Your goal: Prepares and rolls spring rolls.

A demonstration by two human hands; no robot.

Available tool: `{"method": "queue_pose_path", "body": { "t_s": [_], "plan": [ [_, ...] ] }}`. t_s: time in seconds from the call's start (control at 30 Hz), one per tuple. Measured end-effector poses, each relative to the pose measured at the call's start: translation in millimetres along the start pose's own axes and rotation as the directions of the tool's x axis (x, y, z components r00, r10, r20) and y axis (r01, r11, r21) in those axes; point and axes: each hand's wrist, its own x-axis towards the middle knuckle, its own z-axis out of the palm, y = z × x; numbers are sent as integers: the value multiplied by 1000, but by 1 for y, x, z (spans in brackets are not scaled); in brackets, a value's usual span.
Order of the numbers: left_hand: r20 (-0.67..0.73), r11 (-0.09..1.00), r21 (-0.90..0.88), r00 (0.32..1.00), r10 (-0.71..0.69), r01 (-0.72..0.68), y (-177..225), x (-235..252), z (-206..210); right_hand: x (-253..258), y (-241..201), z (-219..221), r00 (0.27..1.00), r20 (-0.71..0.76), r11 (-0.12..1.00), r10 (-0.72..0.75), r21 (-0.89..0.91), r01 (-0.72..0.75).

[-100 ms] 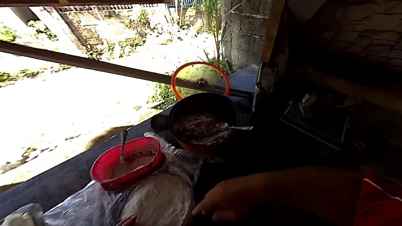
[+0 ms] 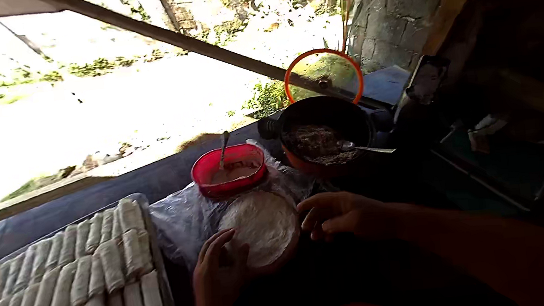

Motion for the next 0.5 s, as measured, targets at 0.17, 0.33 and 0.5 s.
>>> {"method": "queue_pose_path", "body": {
  "t_s": [0.17, 0.33, 0.5],
  "plan": [
    [11, 1000, -20, 1000, -6, 6, -1, 5, 5, -6, -8, -7, 1000, -8, 946, 21, 323, -18],
    [-14, 996, -72, 998, -57, 56, -2, 6, 5, -5, 2, -9, 998, -64, 985, 16, -170, -27],
    [-50, 983, -158, 994, -101, 92, -5, 9, 8, -8, 27, -14, 996, 64, 631, -60, -771, 87]
  ]
}}
